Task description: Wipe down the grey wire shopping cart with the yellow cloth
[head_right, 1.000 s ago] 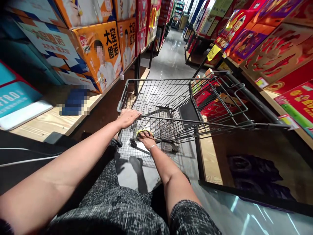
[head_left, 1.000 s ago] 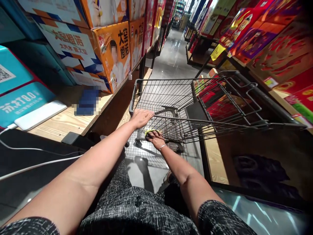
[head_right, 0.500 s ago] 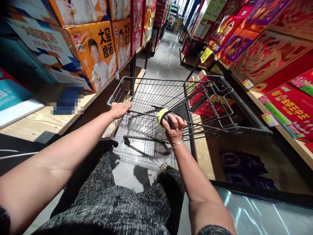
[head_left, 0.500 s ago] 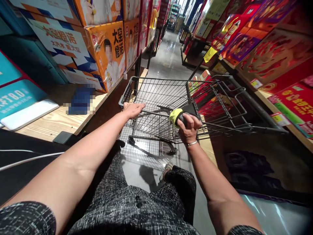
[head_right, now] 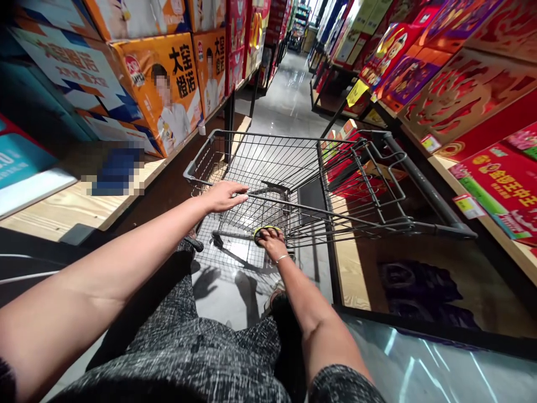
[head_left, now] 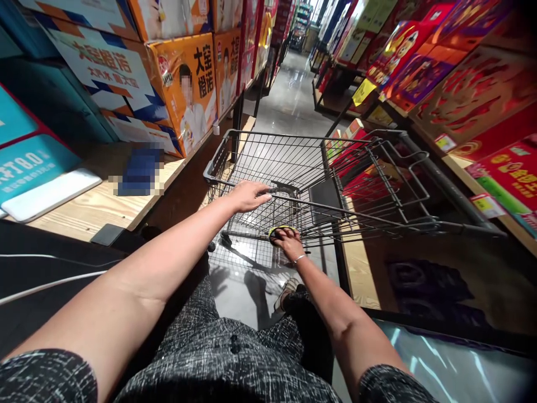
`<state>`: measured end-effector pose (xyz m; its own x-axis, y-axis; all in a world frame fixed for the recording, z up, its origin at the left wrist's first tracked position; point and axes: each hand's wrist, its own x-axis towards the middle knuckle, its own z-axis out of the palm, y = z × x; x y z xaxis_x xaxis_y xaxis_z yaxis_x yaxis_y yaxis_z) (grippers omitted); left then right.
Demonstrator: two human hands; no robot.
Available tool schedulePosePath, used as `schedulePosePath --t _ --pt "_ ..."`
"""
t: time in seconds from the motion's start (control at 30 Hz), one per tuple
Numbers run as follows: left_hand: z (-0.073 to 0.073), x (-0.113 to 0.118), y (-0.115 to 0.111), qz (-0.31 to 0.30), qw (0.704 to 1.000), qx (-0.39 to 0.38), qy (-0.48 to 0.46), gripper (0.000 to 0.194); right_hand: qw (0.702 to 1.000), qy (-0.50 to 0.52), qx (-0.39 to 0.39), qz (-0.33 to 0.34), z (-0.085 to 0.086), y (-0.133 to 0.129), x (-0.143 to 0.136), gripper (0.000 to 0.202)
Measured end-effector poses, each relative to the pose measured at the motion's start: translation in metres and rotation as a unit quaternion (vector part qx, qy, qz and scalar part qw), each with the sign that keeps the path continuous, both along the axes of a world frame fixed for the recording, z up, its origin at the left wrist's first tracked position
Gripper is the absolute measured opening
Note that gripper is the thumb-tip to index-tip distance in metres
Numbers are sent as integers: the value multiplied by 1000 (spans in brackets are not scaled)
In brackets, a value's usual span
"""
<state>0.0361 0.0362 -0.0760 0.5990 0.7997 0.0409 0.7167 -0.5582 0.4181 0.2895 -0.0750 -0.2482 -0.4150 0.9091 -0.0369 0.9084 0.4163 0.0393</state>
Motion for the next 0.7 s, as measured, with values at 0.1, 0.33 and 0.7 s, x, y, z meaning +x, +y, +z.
schedulePosePath --t 0.1,0.33,0.7 --pt "-4 15 -1 -11 1000 -2 3 52 993 6 89 -70 51 -2 47 35" --pt "-1 58 -11 -40 999 -11 -14 50 949 30 256 -183 100 -2 97 40" --pt "-3 61 -8 17 998 -45 -37 39 995 50 58 -59 -34 -24 33 31"
